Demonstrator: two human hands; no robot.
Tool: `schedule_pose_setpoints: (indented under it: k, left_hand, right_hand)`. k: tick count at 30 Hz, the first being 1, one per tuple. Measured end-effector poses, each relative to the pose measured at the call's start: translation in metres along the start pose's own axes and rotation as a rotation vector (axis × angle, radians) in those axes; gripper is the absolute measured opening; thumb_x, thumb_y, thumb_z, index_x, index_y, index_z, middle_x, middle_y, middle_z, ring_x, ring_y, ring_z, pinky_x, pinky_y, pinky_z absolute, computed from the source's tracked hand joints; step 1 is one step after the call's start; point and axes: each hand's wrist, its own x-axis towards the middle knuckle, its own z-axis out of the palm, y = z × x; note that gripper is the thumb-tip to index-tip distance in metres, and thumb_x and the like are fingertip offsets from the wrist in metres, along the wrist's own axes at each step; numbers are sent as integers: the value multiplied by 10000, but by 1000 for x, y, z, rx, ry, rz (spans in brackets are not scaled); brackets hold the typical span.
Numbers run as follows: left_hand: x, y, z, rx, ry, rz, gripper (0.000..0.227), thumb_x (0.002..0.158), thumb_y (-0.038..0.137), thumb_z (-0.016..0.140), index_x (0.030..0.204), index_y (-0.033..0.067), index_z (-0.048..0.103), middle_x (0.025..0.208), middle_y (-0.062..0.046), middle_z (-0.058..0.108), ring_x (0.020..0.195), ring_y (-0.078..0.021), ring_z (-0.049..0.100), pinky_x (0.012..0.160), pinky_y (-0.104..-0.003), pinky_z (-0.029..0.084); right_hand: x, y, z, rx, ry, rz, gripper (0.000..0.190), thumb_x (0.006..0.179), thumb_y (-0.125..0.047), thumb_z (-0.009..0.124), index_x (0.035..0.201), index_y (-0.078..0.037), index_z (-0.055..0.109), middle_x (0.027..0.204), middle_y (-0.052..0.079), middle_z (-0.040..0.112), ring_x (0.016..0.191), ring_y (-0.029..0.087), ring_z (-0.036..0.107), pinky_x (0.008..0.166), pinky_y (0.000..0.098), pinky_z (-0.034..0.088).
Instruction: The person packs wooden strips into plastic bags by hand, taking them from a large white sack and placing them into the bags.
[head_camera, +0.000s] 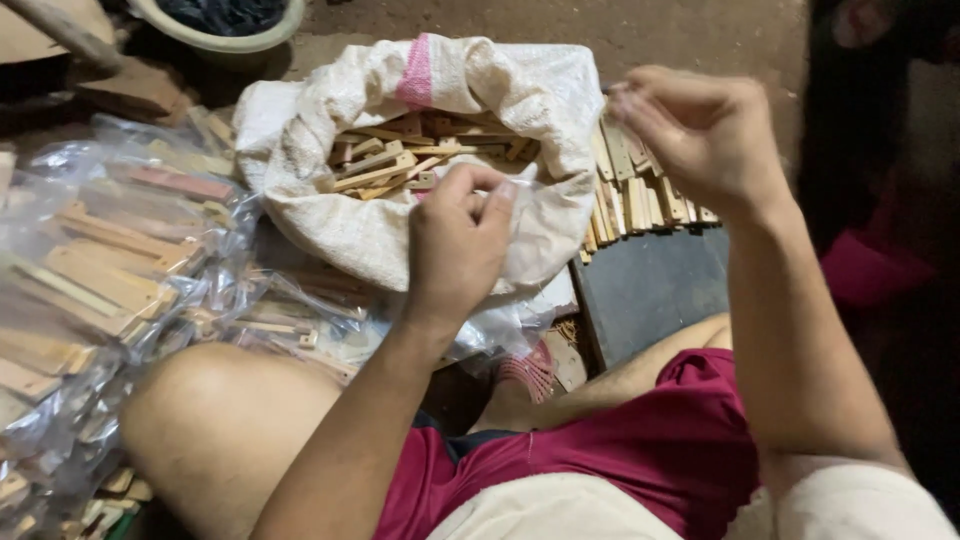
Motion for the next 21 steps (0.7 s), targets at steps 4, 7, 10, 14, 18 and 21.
schedule_pose_setpoints:
  k: [4,7,10,14,18,21]
  left_hand:
    - [-10,12,-9,-32,44,32,22,944,13,648,937,26,664,561,14,585,394,-64,431,333,-234,323]
    - [-13,11,-10,-42,62,-124,94,952,162,658,977,90,712,483,-41,618,440,-125,607,494,-259,502]
    - [-14,11,-11,-100,47,-236,130,953,157,655,994,52,720,511,-68,657,407,-121,616,434,-244,503]
    - [-15,9,-8,-164,46,-320,164,949,138,662,1023,5,722,520,-109,654,405,-146,625,417,-254,505]
    - [-12,7,-12,-253,-29,-357,172,931,58,671,1081,-25,678,632,-58,669,473,-86,562,412,-204,479]
    - [-5,5,-8,-246,-36,-283,138,942,59,661,1055,-19,670,606,-39,641,446,-80,549,384,-199,494]
  right_hand:
    - [-64,170,10,41,341,293,198,1152,-77,727,994,41,739,797,79,689,670,112,651,625,214,579]
    - [-129,305,33,-422,392,572,210,916,-192,727,727,-102,709,554,76,597,591,151,618,504,325,398]
    - [-169,337,74,-410,264,949,157,898,-331,755,912,-183,807,688,53,728,837,285,752,734,401,551]
    - [-163,362,96,-394,286,1188,371,834,-492,810,1064,-201,803,980,126,771,1074,382,701,925,477,556]
    - [-126,334,96,-345,282,1298,484,877,-455,790,1089,-21,766,1067,140,758,955,305,712,862,422,558]
    - [-132,350,101,-304,398,1190,263,884,-319,795,810,-77,723,748,44,679,676,209,612,701,353,534]
